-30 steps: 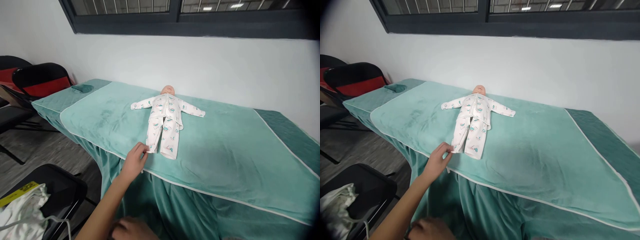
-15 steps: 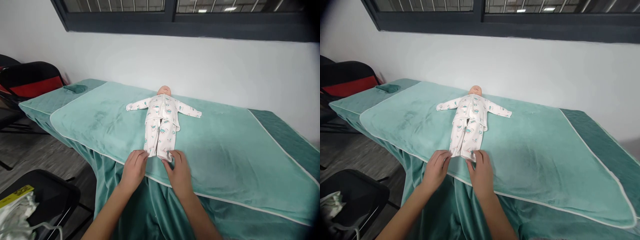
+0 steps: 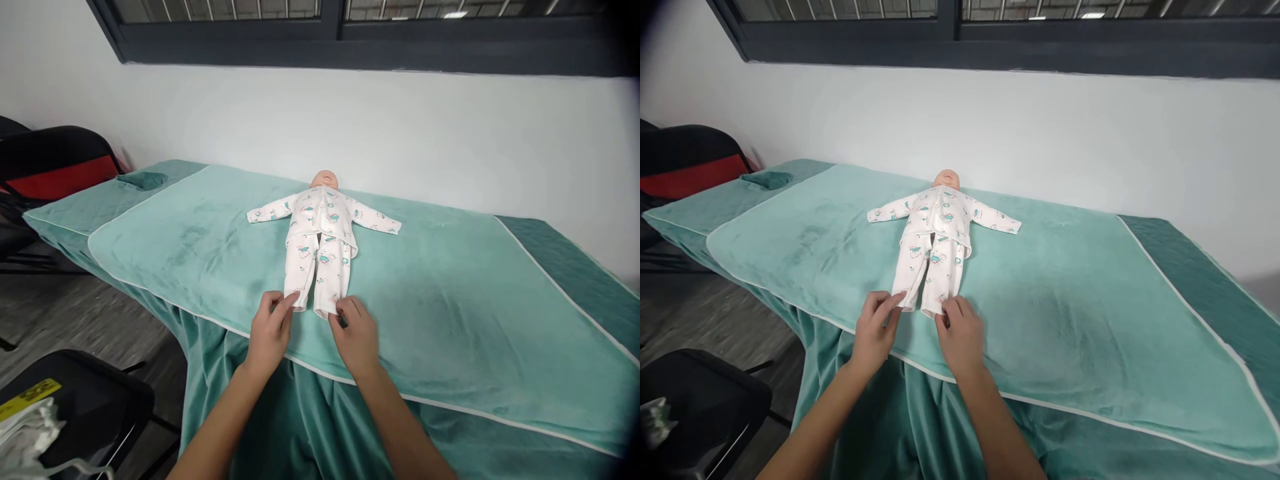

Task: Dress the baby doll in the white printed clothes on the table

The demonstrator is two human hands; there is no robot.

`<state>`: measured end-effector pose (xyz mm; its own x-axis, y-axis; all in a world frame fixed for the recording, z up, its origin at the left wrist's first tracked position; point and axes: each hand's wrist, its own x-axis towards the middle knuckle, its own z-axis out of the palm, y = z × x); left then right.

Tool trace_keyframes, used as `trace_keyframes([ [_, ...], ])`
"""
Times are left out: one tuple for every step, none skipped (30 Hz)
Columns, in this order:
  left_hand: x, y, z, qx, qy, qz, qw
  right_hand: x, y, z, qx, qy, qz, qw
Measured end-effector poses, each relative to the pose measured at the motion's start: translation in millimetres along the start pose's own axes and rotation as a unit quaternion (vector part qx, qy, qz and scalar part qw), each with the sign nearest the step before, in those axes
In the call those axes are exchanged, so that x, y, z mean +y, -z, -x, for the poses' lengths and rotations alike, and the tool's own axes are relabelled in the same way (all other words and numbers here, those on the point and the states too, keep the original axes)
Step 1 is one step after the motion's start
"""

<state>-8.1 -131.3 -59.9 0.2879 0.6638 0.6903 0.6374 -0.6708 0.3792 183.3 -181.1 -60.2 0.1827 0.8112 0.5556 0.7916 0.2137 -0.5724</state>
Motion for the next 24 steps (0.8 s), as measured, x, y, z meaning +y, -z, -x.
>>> trace_keyframes([
  [-1, 0.1, -1, 0.011, 0.003, 0.009, 1.000, 0, 0, 0, 0.007, 0.008, 0.005, 1.000],
  [-2, 0.0, -2, 0.020, 0.004, 0.018, 1.000, 1, 0, 1, 0.010, 0.018, 0.011, 1.000],
  [-2, -0.3, 0, 0.026, 0.002, 0.026, 0.999, 0, 0, 4, 0.008, 0.030, 0.016, 0.999],
  [-2, -0.7, 2, 0.029, -0.004, 0.032, 0.999, 0, 0, 6, 0.003, 0.044, 0.020, 0.999],
  [-1, -1.2, 6, 0.029, -0.010, 0.037, 0.999, 0, 0, 10, -0.007, 0.058, 0.021, 0.998],
  [-1, -1.4, 12, 0.027, -0.014, 0.042, 0.999, 1, 1, 14, -0.020, 0.070, 0.022, 0.997],
  [0, -1.1, 17, 0.026, -0.016, 0.048, 0.998, 1, 4, 17, -0.034, 0.077, 0.020, 0.996],
  [0, -0.1, 23, 0.025, -0.016, 0.056, 0.998, 3, 7, 19, -0.051, 0.080, 0.015, 0.995],
  [0, 1.7, 28, 0.025, -0.015, 0.066, 0.997, 4, 12, 21, -0.070, 0.079, 0.008, 0.994],
  [0, 4.4, 32, 0.025, -0.010, 0.075, 0.997, 6, 18, 20, -0.090, 0.075, -0.005, 0.993],
  [-1, 7.5, 33, 0.026, -0.001, 0.083, 0.996, 8, 25, 17, -0.108, 0.070, -0.023, 0.991],
  [-4, 10.8, 32, 0.030, 0.015, 0.089, 0.995, 10, 33, 12, -0.117, 0.060, -0.045, 0.990],
  [-7, 13.6, 27, 0.036, 0.041, 0.094, 0.994, 13, 41, 3, -0.116, 0.044, -0.070, 0.990],
  [-11, 15.3, 19, 0.045, 0.077, 0.100, 0.991, 15, 47, -8, -0.099, 0.019, -0.096, 0.990],
  [-15, 15.2, 8, 0.055, 0.118, 0.112, 0.985, 18, 51, -22, -0.067, -0.015, -0.123, 0.990],
  [-21, 13.0, -6, 0.061, 0.162, 0.131, 0.976, 22, 52, -40, -0.030, -0.053, -0.150, 0.987],
  [-27, 8.4, -22, 0.062, 0.208, 0.161, 0.963, 25, 50, -59, 0.008, -0.090, -0.180, 0.980],
  [-33, 1.8, -39, 0.055, 0.251, 0.202, 0.945, 29, 44, -79, 0.041, -0.113, -0.208, 0.971],
  [-39, -6.6, -57, 0.053, 0.296, 0.245, 0.922, 33, 35, -100, 0.061, -0.132, -0.229, 0.962],
  [-45, -16.0, -74, 0.056, 0.339, 0.296, 0.891, 37, 24, -120, 0.068, -0.151, -0.253, 0.953],
  [-50, -25.8, -90, 0.051, 0.377, 0.360, 0.852, 41, 11, -139, 0.063, -0.180, -0.272, 0.943],
  [-54, -35.0, -105, 0.040, 0.410, 0.412, 0.813, 44, -3, -154, 0.047, -0.218, -0.283, 0.933],
  [-57, -43.2, -118, 0.030, 0.425, 0.446, 0.787, 47, -16, -166, 0.026, -0.249, -0.291, 0.924],
  [-59, -49.9, -128, 0.017, 0.426, 0.477, 0.769, 49, -27, -175, 0.013, -0.264, -0.297, 0.917],
])
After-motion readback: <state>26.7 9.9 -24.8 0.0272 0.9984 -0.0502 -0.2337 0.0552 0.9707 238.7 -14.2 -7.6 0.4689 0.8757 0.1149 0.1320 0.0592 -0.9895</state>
